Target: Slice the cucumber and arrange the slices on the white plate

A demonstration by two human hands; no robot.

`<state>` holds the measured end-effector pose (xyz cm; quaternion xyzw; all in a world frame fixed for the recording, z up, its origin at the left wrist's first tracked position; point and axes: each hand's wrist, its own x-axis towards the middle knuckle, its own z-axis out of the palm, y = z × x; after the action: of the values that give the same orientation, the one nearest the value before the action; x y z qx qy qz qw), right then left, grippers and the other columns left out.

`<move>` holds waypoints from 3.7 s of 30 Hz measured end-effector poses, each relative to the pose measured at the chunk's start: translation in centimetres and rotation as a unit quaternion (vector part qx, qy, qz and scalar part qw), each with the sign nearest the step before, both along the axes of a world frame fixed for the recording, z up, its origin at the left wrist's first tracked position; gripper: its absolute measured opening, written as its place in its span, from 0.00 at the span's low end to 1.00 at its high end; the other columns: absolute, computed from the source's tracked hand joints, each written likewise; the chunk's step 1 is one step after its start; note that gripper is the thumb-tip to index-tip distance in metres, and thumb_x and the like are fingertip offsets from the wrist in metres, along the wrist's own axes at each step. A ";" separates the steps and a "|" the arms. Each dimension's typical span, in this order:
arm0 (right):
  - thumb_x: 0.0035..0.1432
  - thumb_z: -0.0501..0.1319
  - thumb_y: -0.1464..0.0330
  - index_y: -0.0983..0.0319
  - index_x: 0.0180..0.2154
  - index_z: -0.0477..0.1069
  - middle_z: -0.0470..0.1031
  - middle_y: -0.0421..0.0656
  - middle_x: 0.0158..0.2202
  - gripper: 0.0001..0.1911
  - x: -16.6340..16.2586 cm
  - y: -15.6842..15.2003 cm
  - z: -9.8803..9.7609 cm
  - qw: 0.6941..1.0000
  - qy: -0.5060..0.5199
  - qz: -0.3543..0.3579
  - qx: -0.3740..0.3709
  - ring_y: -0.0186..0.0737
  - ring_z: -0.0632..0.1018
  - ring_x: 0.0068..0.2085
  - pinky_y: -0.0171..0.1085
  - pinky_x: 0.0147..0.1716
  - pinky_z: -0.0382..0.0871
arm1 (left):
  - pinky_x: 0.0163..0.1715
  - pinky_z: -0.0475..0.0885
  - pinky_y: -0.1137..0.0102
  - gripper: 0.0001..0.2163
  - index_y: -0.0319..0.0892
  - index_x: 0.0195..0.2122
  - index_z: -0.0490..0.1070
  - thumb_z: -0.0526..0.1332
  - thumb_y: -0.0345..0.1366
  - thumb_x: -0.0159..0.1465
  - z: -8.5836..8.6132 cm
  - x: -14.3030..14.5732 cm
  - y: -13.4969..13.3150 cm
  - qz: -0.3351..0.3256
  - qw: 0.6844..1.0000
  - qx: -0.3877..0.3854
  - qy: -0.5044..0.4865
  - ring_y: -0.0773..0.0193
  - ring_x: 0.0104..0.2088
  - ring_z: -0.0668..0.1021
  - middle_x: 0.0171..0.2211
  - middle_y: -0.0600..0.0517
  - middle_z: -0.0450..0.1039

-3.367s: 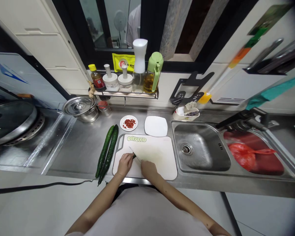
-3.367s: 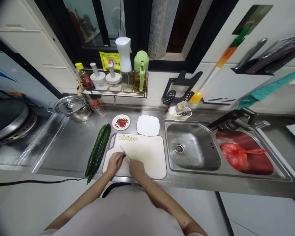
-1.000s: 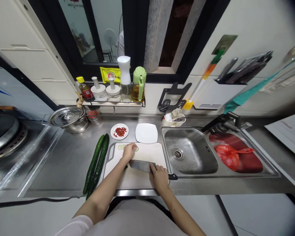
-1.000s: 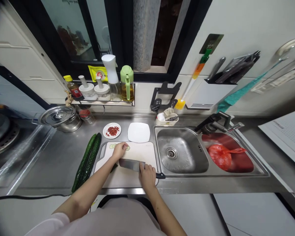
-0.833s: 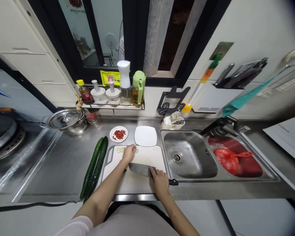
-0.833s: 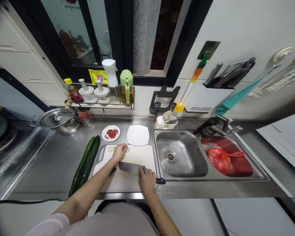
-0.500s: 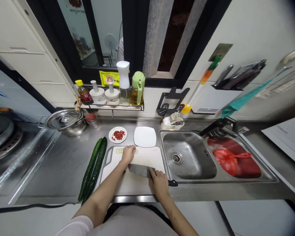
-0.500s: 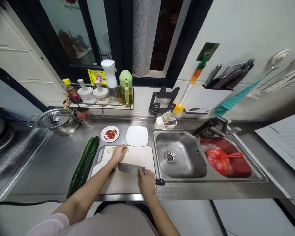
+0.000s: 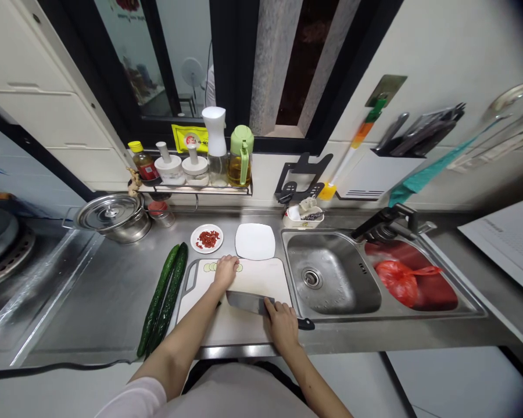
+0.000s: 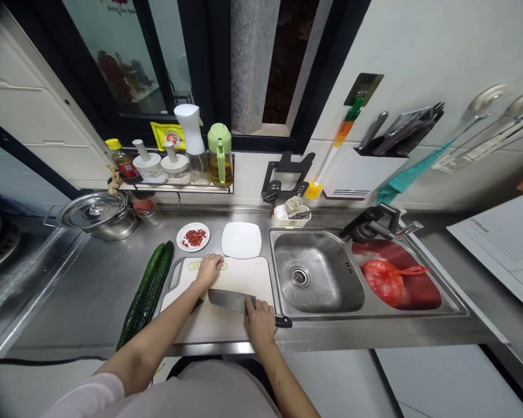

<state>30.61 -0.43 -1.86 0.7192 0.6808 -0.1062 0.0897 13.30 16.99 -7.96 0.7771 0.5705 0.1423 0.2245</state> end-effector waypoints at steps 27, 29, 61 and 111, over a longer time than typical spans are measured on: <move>0.63 0.53 0.68 0.56 0.56 0.68 0.76 0.44 0.38 0.20 0.7 -0.5 -0.5 0.998 0.028 -0.010 0.048 0.42 0.74 0.42 0.37 0.41 0.59 | 0.51 0.65 0.61 0.18 0.45 0.52 0.69 0.59 0.36 0.61 1.4 -8.6 -13.6 0.137 0.989 -0.020 -0.057 0.55 0.50 0.71 0.47 0.47 0.72; 0.64 0.52 0.67 0.56 0.56 0.68 0.76 0.44 0.38 0.20 0.3 -0.2 -0.3 0.998 0.033 -0.007 0.048 0.42 0.74 0.42 0.37 0.41 0.59 | 0.52 0.64 0.61 0.19 0.46 0.53 0.68 0.60 0.36 0.60 1.6 -8.3 -13.5 0.127 0.990 -0.041 -0.043 0.55 0.50 0.71 0.48 0.47 0.72; 0.64 0.51 0.66 0.57 0.56 0.69 0.77 0.44 0.38 0.20 0.2 -0.9 -0.5 0.997 0.046 -0.025 0.050 0.43 0.74 0.42 0.37 0.42 0.60 | 0.50 0.59 0.60 0.18 0.46 0.56 0.66 0.56 0.39 0.64 2.6 -12.0 -4.9 0.269 0.952 -0.023 0.143 0.52 0.51 0.69 0.48 0.43 0.70; 0.63 0.53 0.64 0.59 0.58 0.65 0.75 0.48 0.46 0.23 0.9 -1.7 -0.2 0.988 0.036 -0.151 -0.005 0.45 0.73 0.49 0.38 0.45 0.61 | 0.39 0.67 0.72 0.07 0.46 0.38 0.75 0.60 0.31 0.59 2.5 -2.9 -3.9 0.151 0.972 -0.162 -0.078 0.65 0.36 0.77 0.35 0.54 0.79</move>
<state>31.49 -2.13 -2.06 0.8088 0.5670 -0.1473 0.0520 10.38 13.06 -5.45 0.6217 0.6776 0.1403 0.3670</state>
